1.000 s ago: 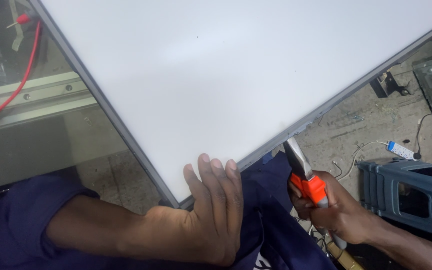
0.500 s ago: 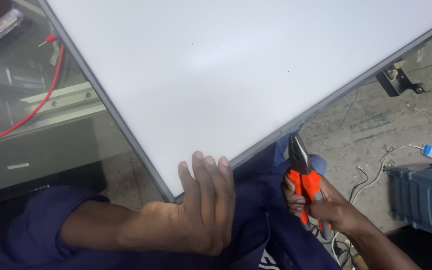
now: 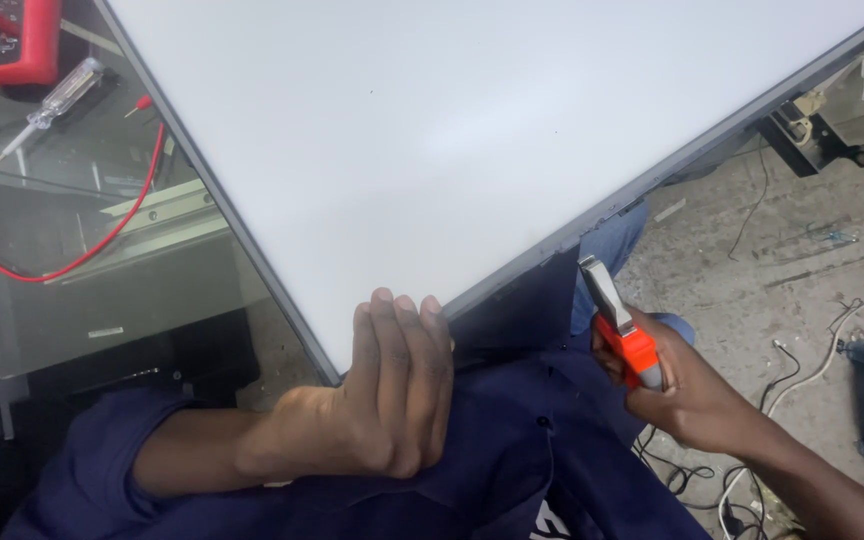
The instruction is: The person uses a small tool to pry open the bezel of a white monitor, then switches to pliers to continue removing the frame along the edge.
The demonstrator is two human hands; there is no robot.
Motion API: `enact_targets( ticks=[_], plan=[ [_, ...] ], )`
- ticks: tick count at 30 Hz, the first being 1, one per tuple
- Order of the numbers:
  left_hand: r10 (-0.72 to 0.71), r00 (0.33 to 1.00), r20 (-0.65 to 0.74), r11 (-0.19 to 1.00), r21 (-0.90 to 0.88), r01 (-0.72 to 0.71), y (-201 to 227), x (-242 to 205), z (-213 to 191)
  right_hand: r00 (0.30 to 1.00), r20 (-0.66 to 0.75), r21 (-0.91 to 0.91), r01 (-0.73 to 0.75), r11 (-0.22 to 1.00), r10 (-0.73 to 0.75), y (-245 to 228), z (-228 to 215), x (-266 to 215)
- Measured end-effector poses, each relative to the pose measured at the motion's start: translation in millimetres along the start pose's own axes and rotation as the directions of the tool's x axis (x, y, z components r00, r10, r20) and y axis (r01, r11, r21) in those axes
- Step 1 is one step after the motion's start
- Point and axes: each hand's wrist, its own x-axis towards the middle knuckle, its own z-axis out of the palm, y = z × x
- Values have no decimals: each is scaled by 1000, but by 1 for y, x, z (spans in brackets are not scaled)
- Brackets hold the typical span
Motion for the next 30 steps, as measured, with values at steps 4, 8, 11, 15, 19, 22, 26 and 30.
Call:
enact_targets(
  ticks=[4, 8, 11, 15, 19, 22, 26, 30],
  plan=[
    [3, 1000, -3, 1000, 0, -3, 1, 2, -1, 982, -185, -501, -49, 864, -51, -26, -1, 0],
    [32, 999, 33, 999, -14, -32, 3, 2, -3, 872, -307, -913, -156, 376, -381, -17, -14, 1],
    [20, 1000, 4, 1000, 15, -20, 4, 5, -2, 760, -216, -971, -233, 53, -613, -16, -19, 1],
    [27, 999, 17, 1000, 13, -27, 4, 6, -4, 718, -216, -968, -244, 52, -662, -12, -11, 2],
    [75, 994, 81, 996, 47, -79, 2, 6, -8, 866, -266, -525, 237, 817, -422, 14, 7, 12],
    [76, 992, 98, 995, 56, -82, 2, 6, -10, 858, -160, 95, 505, 858, -488, 12, 34, 24],
    [30, 996, 86, 999, 30, -33, 6, 7, -11, 793, -169, 396, 599, 696, -586, 5, 67, 38],
    [58, 993, 106, 997, 43, -63, 4, 6, -13, 786, -142, 596, 554, 582, -602, 0, 79, 34]
  ],
)
